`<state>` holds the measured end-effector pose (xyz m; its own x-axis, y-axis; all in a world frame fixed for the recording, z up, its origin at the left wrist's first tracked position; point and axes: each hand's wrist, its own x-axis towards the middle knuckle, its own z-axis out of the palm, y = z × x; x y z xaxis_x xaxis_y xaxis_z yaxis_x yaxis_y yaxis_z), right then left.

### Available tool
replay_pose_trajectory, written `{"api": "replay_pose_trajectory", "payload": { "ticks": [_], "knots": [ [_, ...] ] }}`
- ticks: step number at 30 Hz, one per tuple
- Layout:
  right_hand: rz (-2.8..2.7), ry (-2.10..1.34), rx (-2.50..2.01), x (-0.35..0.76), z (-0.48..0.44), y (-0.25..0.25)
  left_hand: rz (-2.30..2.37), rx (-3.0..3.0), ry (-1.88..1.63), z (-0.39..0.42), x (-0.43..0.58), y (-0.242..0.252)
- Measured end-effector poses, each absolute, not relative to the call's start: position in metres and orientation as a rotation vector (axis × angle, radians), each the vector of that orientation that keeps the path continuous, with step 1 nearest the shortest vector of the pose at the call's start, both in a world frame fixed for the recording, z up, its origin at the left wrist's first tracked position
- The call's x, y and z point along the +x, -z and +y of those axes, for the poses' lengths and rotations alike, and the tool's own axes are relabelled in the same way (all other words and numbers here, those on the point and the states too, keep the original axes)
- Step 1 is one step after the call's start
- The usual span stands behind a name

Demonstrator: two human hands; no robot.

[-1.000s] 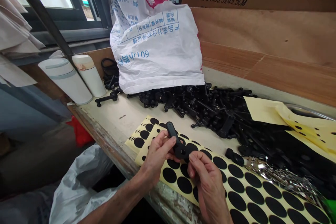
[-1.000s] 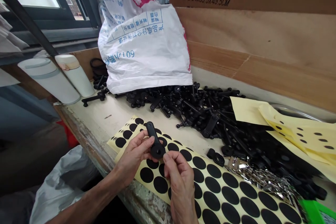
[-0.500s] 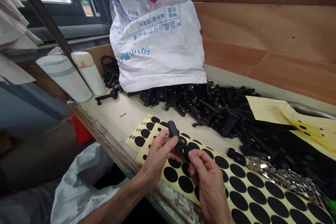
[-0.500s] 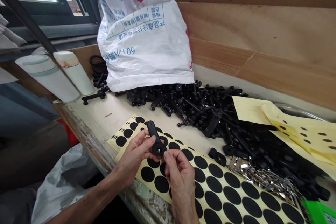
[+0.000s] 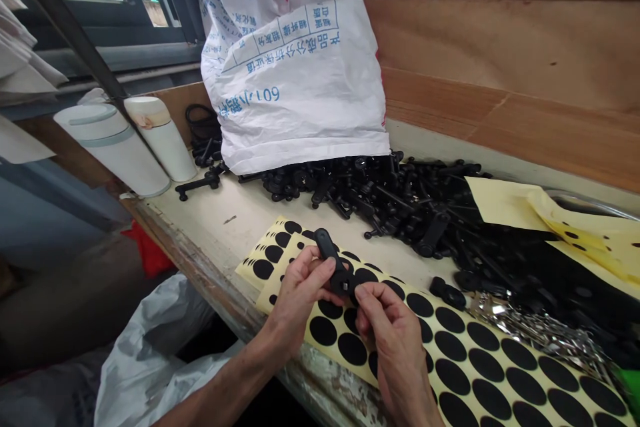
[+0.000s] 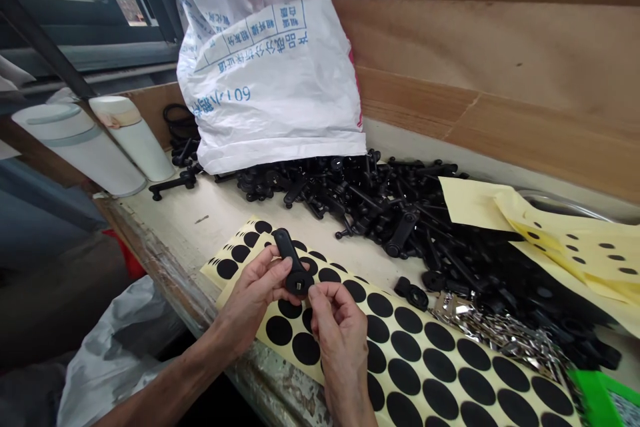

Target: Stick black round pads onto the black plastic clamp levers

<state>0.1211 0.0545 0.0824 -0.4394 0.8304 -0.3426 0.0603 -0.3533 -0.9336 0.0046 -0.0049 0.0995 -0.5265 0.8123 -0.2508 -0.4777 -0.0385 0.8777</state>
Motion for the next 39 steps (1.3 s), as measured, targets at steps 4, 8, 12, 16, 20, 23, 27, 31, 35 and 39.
{"api": "replay_pose_trajectory", "payload": {
  "ticks": [4,8,12,16,20,23,27,31,35,39],
  "knots": [
    [-1.323,-1.853,-1.218,0.121,0.055,-0.083,1.264,0.407,-1.73,-0.005,0.005,-0.1],
    [-1.342,-1.842,-1.211,0.121,0.055,-0.084,1.264,0.425,-1.737,-0.006,0.005,-0.1],
    [-1.383,-1.798,-1.19,0.12,0.055,-0.081,1.258,0.45,-1.723,-0.008,0.004,-0.099],
    [-1.553,-1.672,-1.182,0.121,0.056,-0.079,1.316,0.405,-1.72,-0.007,0.006,-0.099],
    [-1.957,-1.192,-1.128,0.125,0.054,-0.082,1.365,0.392,-1.735,-0.006,0.008,-0.099],
    [-2.127,-0.903,-1.062,0.126,0.052,-0.084,1.383,0.416,-1.736,-0.005,0.009,-0.097],
    [-2.229,-0.652,-1.134,0.128,0.057,-0.081,1.384,0.412,-1.743,-0.006,0.009,-0.095],
    [-2.181,-0.81,-1.17,0.136,0.073,-0.08,1.349,0.394,-1.744,-0.007,0.008,-0.094],
    [-1.941,-1.287,-1.106,0.135,0.078,-0.083,1.346,0.411,-1.724,-0.007,0.006,-0.095],
    [-1.731,-1.628,-0.998,0.12,0.067,-0.086,1.329,0.464,-1.725,-0.007,0.009,-0.095]
  ]
}}
